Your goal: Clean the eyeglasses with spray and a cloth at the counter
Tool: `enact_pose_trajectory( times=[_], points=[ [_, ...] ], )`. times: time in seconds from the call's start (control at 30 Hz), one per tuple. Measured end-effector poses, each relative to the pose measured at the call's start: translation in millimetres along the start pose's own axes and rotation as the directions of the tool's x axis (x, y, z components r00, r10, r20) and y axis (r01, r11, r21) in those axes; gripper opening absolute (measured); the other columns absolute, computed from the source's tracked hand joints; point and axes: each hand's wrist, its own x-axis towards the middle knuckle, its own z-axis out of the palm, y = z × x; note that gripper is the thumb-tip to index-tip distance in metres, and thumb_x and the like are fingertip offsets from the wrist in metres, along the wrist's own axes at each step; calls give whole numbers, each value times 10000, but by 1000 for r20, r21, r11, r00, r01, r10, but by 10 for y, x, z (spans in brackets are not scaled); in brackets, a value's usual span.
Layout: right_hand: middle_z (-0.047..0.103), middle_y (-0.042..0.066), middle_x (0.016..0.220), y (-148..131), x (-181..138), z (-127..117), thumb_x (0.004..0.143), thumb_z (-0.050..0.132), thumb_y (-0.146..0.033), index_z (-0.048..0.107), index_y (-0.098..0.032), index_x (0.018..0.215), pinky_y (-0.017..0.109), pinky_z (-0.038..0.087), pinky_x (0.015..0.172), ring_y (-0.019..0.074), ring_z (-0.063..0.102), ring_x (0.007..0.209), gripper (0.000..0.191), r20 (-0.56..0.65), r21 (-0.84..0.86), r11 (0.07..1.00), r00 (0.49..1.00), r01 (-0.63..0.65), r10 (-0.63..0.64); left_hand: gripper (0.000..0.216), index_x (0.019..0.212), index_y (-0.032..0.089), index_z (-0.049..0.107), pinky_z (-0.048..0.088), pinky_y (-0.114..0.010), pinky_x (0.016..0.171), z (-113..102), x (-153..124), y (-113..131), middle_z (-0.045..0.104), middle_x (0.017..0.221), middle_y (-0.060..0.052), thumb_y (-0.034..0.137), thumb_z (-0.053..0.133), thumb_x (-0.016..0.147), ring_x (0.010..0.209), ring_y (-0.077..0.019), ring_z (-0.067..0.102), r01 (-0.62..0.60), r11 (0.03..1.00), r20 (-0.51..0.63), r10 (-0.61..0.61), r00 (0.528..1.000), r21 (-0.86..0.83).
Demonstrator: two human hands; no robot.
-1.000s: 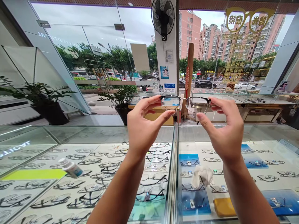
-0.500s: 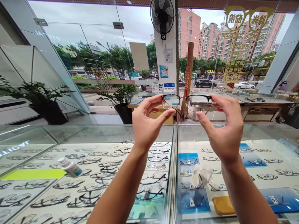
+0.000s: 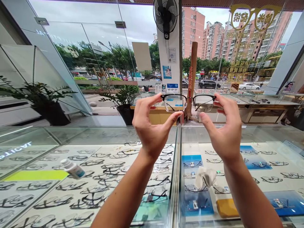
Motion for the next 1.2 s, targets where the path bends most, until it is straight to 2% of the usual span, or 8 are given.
enact_pose_trajectory(
  times=[0.2, 0.37, 0.53, 0.63, 0.77, 0.87, 1.0, 1.2],
  points=[
    [629, 113, 1324, -81, -45, 65, 934, 677, -330, 566, -319, 1427, 635, 549, 1046, 373, 586, 1285, 505, -114, -73, 992, 988, 100, -108, 609, 1335, 257, 620, 623, -403, 938, 43, -3, -44, 674, 1324, -133, 488, 846, 819, 1245, -296, 681, 118, 985, 123, -102, 987, -126],
    [617, 117, 1341, -111, -78, 84, 944, 681, -326, 518, -358, 1455, 626, 539, 1075, 380, 554, 1316, 537, -106, -108, 986, 985, 125, -136, 644, 1367, 268, 585, 634, -393, 943, 63, -10, -62, 646, 1382, -140, 484, 846, 820, 1290, -301, 664, 114, 985, 122, -99, 988, -127],
    [629, 121, 1313, -81, -90, 132, 904, 731, -266, 563, -281, 1393, 599, 552, 1062, 346, 586, 1268, 517, -179, -55, 976, 960, 211, -217, 655, 1370, 292, 559, 632, -383, 938, 81, -9, -65, 645, 1373, -121, 485, 854, 818, 1277, -287, 671, 103, 987, 111, -89, 990, -121],
    [624, 118, 1343, -51, -94, 166, 899, 725, -286, 566, -277, 1387, 605, 549, 1059, 348, 577, 1300, 513, -167, -26, 987, 973, 156, -159, 641, 1371, 297, 550, 617, -395, 960, 90, -27, -60, 647, 1362, -112, 479, 845, 831, 1272, -280, 670, 66, 992, 63, -60, 996, -103],
    [598, 115, 1438, -20, -97, 181, 912, 682, -356, 521, -312, 1442, 603, 525, 1085, 350, 562, 1351, 556, -60, 40, 999, 998, 7, -4, 667, 1370, 306, 562, 594, -448, 995, 77, -71, -21, 636, 1351, -100, 472, 871, 802, 1314, -300, 624, 15, 1000, -46, -14, 999, 24],
    [587, 124, 1484, -9, -99, 178, 927, 651, -381, 499, -294, 1463, 559, 543, 1066, 330, 586, 1341, 564, 0, 106, 993, 999, -42, 42, 679, 1363, 309, 572, 568, -497, 1033, 54, -95, 20, 627, 1348, -92, 454, 892, 781, 1330, -312, 598, -10, 998, -82, 15, 996, 58],
    [593, 122, 1499, -4, -103, 176, 941, 629, -359, 508, -285, 1464, 518, 553, 1054, 311, 596, 1344, 542, 11, 158, 987, 999, -41, 40, 710, 1372, 311, 570, 540, -515, 1078, 51, -100, -7, 615, 1358, -91, 445, 910, 763, 1357, -322, 574, -6, 1000, -79, 6, 997, -10],
    [638, 90, 1442, -3, -112, 175, 946, 609, -333, 580, -294, 1420, 535, 528, 1092, 301, 606, 1325, 477, -92, 273, 962, 995, -1, 27, 787, 1392, 339, 551, 538, -444, 1095, 136, -67, -240, 591, 1398, -76, 465, 942, 720, 1361, -302, 596, -61, 959, -52, 48, 998, -277]
  ],
)
